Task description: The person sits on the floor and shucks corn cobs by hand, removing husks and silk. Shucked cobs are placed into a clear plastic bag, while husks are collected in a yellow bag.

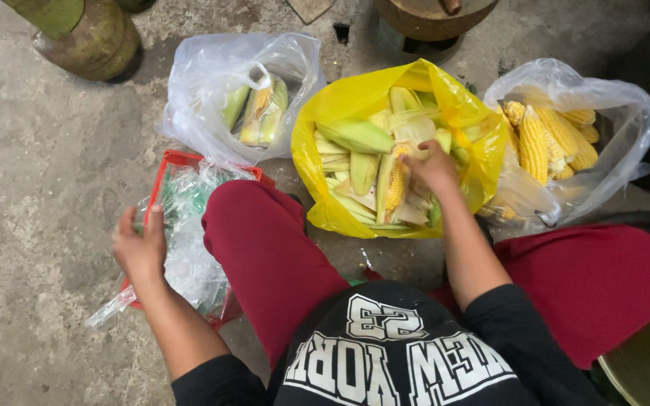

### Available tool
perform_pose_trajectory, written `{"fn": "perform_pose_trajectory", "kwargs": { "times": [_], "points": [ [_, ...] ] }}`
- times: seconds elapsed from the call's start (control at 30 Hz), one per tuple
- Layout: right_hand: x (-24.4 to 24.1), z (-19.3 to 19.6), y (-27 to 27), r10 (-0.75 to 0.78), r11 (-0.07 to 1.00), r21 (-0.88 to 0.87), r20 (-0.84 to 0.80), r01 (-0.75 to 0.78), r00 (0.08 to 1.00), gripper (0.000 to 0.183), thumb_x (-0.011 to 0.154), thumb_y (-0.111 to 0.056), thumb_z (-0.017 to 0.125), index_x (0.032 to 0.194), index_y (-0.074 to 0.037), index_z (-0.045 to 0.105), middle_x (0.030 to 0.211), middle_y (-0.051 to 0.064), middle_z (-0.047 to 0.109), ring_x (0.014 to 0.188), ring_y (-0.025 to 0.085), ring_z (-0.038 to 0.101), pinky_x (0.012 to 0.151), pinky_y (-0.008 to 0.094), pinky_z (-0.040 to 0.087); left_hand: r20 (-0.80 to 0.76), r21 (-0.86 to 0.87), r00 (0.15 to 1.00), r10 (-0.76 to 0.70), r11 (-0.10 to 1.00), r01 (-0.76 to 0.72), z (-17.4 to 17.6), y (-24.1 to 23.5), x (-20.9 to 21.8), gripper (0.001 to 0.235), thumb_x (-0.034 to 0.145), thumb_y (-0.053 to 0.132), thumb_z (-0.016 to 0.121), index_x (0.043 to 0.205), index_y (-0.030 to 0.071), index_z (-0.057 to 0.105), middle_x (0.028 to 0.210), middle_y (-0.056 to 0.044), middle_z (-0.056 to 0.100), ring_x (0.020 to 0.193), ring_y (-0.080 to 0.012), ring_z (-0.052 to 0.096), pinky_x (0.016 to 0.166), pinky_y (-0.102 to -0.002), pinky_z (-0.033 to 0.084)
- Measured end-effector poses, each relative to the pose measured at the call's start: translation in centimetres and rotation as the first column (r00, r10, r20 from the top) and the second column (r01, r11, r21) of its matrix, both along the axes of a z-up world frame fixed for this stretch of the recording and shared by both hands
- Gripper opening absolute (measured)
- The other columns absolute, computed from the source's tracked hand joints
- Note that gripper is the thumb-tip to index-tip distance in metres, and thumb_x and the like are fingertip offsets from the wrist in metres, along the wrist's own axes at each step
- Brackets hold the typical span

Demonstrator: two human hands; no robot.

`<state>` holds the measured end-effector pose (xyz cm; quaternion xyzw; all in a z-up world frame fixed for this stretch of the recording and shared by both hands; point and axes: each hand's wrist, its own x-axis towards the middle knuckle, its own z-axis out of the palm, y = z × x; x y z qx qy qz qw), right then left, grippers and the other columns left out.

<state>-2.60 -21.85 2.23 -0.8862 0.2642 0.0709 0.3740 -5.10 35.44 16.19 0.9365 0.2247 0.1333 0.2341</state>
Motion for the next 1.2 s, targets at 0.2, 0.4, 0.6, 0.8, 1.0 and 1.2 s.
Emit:
{"fn": "perform_pose_trajectory", "kwargs": {
  "times": [0.2, 0.4, 0.6, 0.8, 1.0, 1.2],
  "points": [
    [-2.6, 0.2, 6.2, 0.162, 0.975, -0.163, 0.059, -0.151, 0.985, 0.137, 0.074, -0.056, 0.089, 0.161, -0.007, -0.004, 0.125, 0.035, 0.062, 0.105, 0.048, 0.066, 0.088, 0.048, 0.055, 0.471, -0.222, 0.77, -0.431, 0.786, 0.576, 11.2, -18.1, 3.9, 0.046, 0.1, 0.023, 0.078, 0.14, 0.007, 0.063, 0.135, -0.01, 0.067, 0.116, -0.0219, 0.067, 0.095, -0.035, 0.057],
    [-3.7, 2.5, 5.3, -0.009, 1.0, 0.021, 0.118, 0.006, 0.993, 0.136, 0.069, -0.043, 0.087, 0.164, -0.015, -0.006, 0.128, 0.028, 0.066, 0.106, 0.044, 0.069, 0.091, 0.046, 0.056, 0.328, -0.159, 0.435, -0.839, 0.405, 0.9, 9.4, -33.0, 4.6, 0.048, 0.094, 0.027, 0.077, 0.136, 0.009, 0.063, 0.128, -0.019, 0.068, 0.116, -0.0358, 0.066, 0.101, -0.042, 0.053],
    [-2.6, 7.1, 0.6, -0.278, 0.843, 0.524, 0.234, 0.12, 0.932, 0.124, 0.076, -0.039, 0.087, 0.16, -0.018, -0.002, 0.138, 0.017, 0.058, 0.111, 0.034, 0.068, 0.089, 0.047, 0.06, 0.032, -0.092, 0.501, -0.865, 0.497, 0.863, 5.3, -32.6, 5.7, 0.067, 0.082, 0.023, 0.081, 0.143, 0.013, 0.057, 0.135, -0.02, 0.062, 0.123, -0.0392, 0.061, 0.103, -0.047, 0.049],
    [-2.1, 10.2, 2.8, -0.319, -0.235, 0.966, 0.025, -0.104, 0.947, 0.057, 0.105, -0.053, 0.056, 0.144, -0.012, 0.051, 0.131, 0.013, 0.063, 0.107, 0.031, 0.068, 0.095, 0.053, 0.057, 0.333, -0.337, 0.286, -0.899, 0.17, 0.926, 4.1, -35.6, 3.3, 0.111, 0.061, 0.025, 0.091, 0.156, 0.014, 0.034, 0.159, -0.03, 0.024, 0.123, -0.038, 0.059, 0.101, -0.041, 0.054],
    [-2.1, 12.2, 6.2, -0.315, -0.431, 0.901, -0.187, 0.035, 0.93, 0.065, 0.1, -0.059, 0.049, 0.143, -0.009, 0.055, 0.131, 0.014, 0.066, 0.116, 0.029, 0.066, 0.097, 0.048, 0.057, 0.551, -0.243, 0.429, -0.716, 0.354, 0.903, 2.6, -37.4, 4.4, 0.076, 0.078, 0.021, 0.093, 0.141, 0.009, 0.054, 0.143, -0.018, 0.059, 0.132, -0.0353, 0.061, 0.112, -0.04, 0.05],
    [-1.7, 12.6, 5.8, -0.138, -0.222, 0.971, -0.117, 0.084, 0.984, 0.064, 0.1, -0.064, 0.047, 0.138, -0.012, 0.047, 0.115, 0.014, 0.07, 0.104, 0.029, 0.069, 0.09, 0.045, 0.056, 0.529, -0.527, 0.593, -0.606, 0.313, 0.79, 1.7, -36.5, 6.1, 0.053, 0.094, 0.027, 0.075, 0.139, 0.003, 0.061, 0.137, -0.015, 0.066, 0.128, -0.024, 0.064, 0.109, -0.036, 0.049]
  ]
}}
